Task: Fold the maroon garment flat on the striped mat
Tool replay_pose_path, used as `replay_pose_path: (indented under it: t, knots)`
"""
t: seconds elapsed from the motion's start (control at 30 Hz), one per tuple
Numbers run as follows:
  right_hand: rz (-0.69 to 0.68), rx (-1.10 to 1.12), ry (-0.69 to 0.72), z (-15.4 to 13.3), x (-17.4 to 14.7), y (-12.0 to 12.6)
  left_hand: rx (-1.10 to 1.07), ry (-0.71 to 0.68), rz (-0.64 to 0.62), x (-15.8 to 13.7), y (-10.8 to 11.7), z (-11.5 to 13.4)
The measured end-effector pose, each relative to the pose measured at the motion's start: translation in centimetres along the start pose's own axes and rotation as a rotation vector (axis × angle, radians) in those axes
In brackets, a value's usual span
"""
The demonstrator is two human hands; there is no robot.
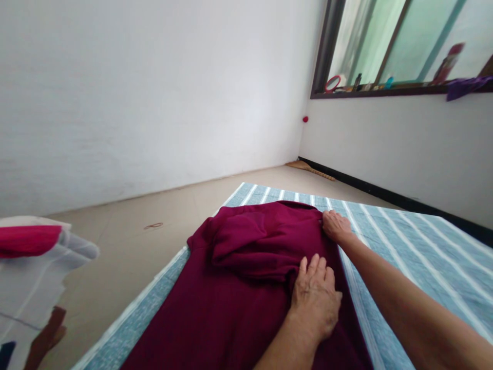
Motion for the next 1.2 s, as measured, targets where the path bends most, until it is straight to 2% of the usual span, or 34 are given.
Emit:
replay_pose_path:
  t: [0.2,0.4,0.53,0.73,1.07,1.2]
  knots:
    - [0.018,0.044,-0.012,-0.3,-0.7,1.1,-0.02,-0.012,-0.021,-0.1,-0.4,-0.3]
    - [0.121,0.132,0.031,-2.3,-4.8,3.0,-0.032,-0.01,0.016,-0.2,-0.1,-0.2]
    - [0.102,0.225,0.118,-3.5,-6.8,1.3,-0.042,-0.014,0.062,-0.2,0.4,0.0]
    - [0.083,0.295,0.111,-2.9,-6.0,-1.7,0.031,-0.013,0.068,-0.1,0.6,0.2]
    - [0.078,0.336,0.101,-2.7,-5.7,-2.4,0.117,0.057,0.113,-0.1,1.5,0.9]
    - [0.08,0.349,0.103,-2.7,-5.8,-2.2,0.171,0.147,0.138,0.0,1.2,0.7]
Point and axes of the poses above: each hand's wrist, its own x-axis towards the middle knuckle, its own y-axis out of the back of the hand, z = x × y, the point moved 5 cm from there along x, towards the middle knuckle, and after that the axes turned 6 degrees about x, right-handed, at the moved point
